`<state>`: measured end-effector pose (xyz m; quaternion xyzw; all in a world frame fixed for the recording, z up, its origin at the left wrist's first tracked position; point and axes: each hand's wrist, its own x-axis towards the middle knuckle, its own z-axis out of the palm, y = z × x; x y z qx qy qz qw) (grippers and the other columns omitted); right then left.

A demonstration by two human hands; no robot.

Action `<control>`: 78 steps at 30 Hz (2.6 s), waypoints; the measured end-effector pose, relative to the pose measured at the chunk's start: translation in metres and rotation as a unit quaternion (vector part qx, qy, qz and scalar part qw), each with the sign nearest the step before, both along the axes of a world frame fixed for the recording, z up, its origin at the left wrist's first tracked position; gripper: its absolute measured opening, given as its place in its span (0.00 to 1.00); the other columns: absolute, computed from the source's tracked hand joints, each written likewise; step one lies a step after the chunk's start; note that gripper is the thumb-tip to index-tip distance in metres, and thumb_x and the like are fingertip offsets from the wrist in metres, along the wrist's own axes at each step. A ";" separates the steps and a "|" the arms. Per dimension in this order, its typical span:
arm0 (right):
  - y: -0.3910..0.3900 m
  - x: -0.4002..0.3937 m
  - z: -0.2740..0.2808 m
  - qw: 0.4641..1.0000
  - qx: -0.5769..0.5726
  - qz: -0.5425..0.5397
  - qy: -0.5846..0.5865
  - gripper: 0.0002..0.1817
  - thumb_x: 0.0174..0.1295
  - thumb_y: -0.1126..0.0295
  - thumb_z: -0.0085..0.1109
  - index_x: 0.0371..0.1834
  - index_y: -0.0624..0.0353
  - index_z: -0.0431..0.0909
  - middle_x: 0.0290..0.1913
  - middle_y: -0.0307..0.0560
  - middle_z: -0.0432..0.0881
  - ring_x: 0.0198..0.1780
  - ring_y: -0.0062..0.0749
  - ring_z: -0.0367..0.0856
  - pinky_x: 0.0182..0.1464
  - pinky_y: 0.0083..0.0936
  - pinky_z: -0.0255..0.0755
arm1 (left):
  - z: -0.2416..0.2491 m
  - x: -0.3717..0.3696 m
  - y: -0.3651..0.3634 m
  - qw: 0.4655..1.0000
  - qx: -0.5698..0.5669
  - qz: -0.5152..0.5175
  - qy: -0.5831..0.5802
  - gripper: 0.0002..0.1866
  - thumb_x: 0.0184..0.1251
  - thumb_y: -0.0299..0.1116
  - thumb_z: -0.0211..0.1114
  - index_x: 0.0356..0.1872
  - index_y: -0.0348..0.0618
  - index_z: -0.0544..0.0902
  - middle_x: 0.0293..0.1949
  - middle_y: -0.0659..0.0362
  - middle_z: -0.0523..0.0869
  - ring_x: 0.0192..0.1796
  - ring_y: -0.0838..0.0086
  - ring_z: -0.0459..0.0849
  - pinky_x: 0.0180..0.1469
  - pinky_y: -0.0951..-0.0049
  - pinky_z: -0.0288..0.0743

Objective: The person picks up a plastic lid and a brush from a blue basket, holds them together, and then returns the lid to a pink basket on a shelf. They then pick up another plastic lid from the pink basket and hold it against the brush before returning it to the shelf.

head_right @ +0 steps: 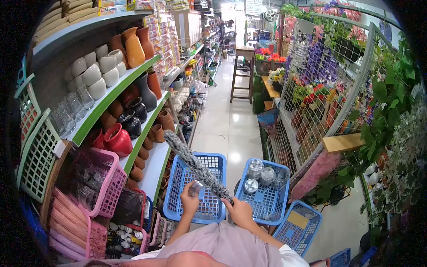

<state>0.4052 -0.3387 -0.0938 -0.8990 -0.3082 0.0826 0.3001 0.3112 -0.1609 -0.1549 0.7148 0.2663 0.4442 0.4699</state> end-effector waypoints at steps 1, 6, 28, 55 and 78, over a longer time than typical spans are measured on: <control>-0.001 -0.001 0.006 1.000 0.005 0.022 0.016 0.30 0.59 0.40 0.51 0.24 0.61 0.76 0.18 0.57 0.77 0.25 0.54 0.78 0.27 0.43 0.69 | -0.002 -0.002 0.004 0.996 -0.051 -0.035 -0.063 0.17 0.58 0.15 0.59 0.50 0.35 0.75 0.44 0.51 0.83 0.46 0.69 0.82 0.51 0.69 0.75; 0.007 -0.006 0.020 0.996 0.030 0.051 0.070 0.31 0.58 0.40 0.52 0.24 0.62 0.77 0.17 0.57 0.77 0.24 0.53 0.78 0.27 0.41 0.69 | 0.015 -0.016 0.020 0.847 -0.392 -0.162 -0.320 0.14 0.63 0.26 0.59 0.50 0.38 0.75 0.48 0.53 0.82 0.53 0.66 0.79 0.56 0.64 0.72; 0.103 -0.085 -0.033 0.987 0.138 0.034 -0.069 0.21 0.54 0.47 0.61 0.25 0.56 0.76 0.16 0.50 0.77 0.20 0.48 0.77 0.23 0.40 0.67 | 0.043 -0.042 0.081 0.523 -0.685 -0.248 -0.443 0.19 0.70 0.40 0.44 0.55 0.44 0.73 0.54 0.53 0.78 0.60 0.60 0.73 0.60 0.49 0.67; 0.119 -0.121 -0.001 0.993 0.076 -0.083 0.044 0.27 0.60 0.43 0.52 0.21 0.58 0.75 0.15 0.50 0.77 0.20 0.47 0.78 0.24 0.37 0.68 | 0.026 -0.070 0.139 0.973 -0.109 -0.202 0.029 0.15 0.57 0.21 0.62 0.45 0.35 0.73 0.43 0.50 0.83 0.44 0.65 0.83 0.44 0.72 0.75; 0.087 -0.108 -0.016 0.995 -0.020 -0.058 0.073 0.30 0.58 0.39 0.50 0.26 0.59 0.79 0.22 0.59 0.79 0.28 0.54 0.80 0.30 0.42 0.71 | 0.003 -0.052 0.109 0.941 0.145 -0.016 0.304 0.12 0.49 0.27 0.67 0.37 0.44 0.79 0.35 0.57 0.86 0.37 0.55 0.83 0.38 0.61 0.76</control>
